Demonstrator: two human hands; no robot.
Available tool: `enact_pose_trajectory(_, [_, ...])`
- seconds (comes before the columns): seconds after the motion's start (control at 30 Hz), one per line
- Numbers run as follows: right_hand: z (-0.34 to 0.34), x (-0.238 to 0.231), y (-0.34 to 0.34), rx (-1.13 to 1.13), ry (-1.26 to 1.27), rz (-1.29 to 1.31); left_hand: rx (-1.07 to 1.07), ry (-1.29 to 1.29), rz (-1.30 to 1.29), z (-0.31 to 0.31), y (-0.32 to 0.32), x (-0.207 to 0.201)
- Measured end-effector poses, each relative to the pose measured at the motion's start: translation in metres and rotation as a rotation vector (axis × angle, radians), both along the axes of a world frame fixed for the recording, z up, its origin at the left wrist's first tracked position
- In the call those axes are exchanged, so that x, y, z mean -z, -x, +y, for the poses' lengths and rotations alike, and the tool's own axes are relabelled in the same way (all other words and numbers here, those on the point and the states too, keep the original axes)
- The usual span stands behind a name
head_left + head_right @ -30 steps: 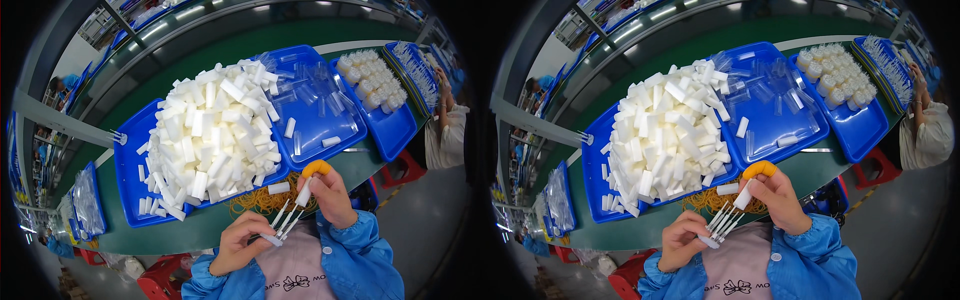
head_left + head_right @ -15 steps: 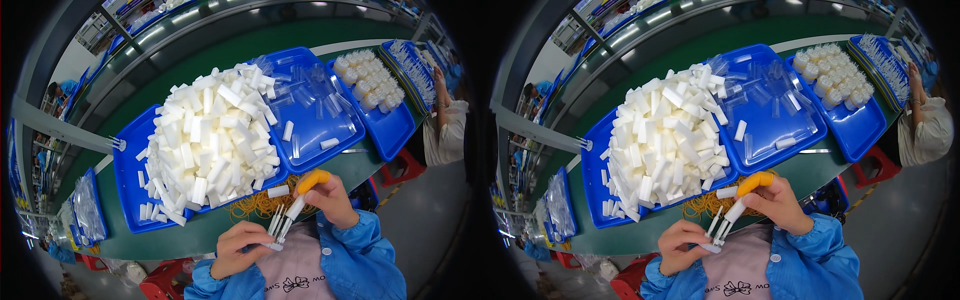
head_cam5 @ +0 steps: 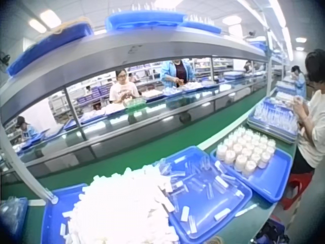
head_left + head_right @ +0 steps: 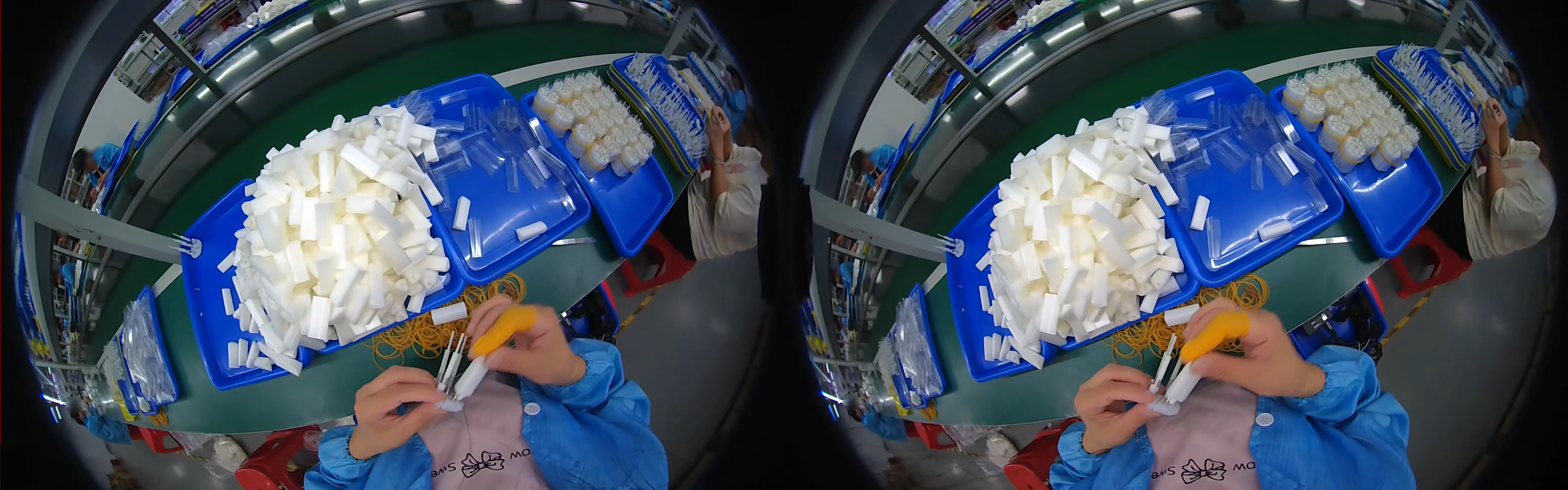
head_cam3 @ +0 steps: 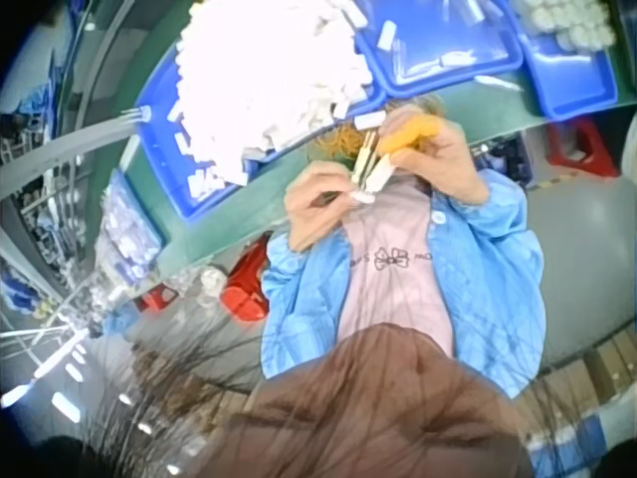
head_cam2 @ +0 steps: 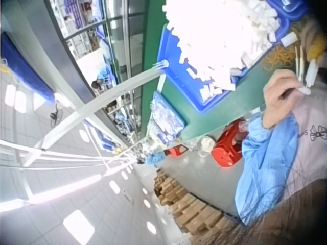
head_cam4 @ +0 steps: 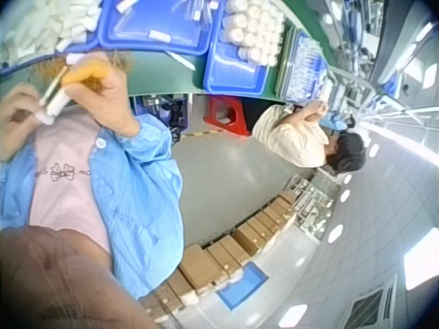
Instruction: The person assembles cotton swabs by inserting white cotton pieces into clear plastic sticks. They then bundle the assembled swabs together using yellow rubber bands and place the finished bundles into a blue tray.
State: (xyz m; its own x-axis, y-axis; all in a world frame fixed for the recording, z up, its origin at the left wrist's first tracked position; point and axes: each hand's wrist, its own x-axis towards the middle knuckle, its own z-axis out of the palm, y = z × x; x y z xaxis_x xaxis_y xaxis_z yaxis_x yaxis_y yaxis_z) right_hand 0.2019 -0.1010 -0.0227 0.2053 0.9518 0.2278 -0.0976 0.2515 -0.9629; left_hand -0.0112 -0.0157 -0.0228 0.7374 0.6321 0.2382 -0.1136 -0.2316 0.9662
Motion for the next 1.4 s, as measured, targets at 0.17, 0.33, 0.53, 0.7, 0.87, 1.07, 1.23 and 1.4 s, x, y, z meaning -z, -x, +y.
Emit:
enact_pose_trajectory(0.17, [-0.001,-0.004,0.005,-0.057,-0.008,-0.092,-0.030,-0.049,-0.005,-0.003,-0.001,0.006])
enact_pose_trajectory(0.33, [0.017,-0.024,-0.044,0.170,0.079,-0.621,-0.150,0.104,0.012,-0.004,-0.005,0.001])
enact_pose_trajectory(0.53, [0.039,-0.002,-0.125,0.201,0.229,-1.396,-0.155,0.158,0.004,-0.005,-0.007,0.000])
enact_pose_trajectory(0.7, [0.050,0.008,-0.130,0.104,0.269,-1.446,-0.151,0.144,0.015,-0.004,-0.011,0.000])
enact_pose_trajectory(0.87, [0.040,-0.008,-0.097,0.286,0.292,-0.966,-0.152,0.106,0.010,-0.001,-0.009,0.004])
enact_pose_trajectory(1.07, [0.017,-0.003,-0.057,0.137,0.217,0.307,0.005,-0.110,-0.011,0.004,-0.023,-0.002])
enact_pose_trajectory(1.23, [0.021,0.000,-0.047,0.069,0.269,0.348,0.024,-0.284,0.021,0.004,-0.034,-0.009])
enact_pose_trajectory(1.4, [0.020,-0.008,-0.046,0.017,0.328,0.308,0.044,-0.379,0.065,0.008,-0.039,-0.014])
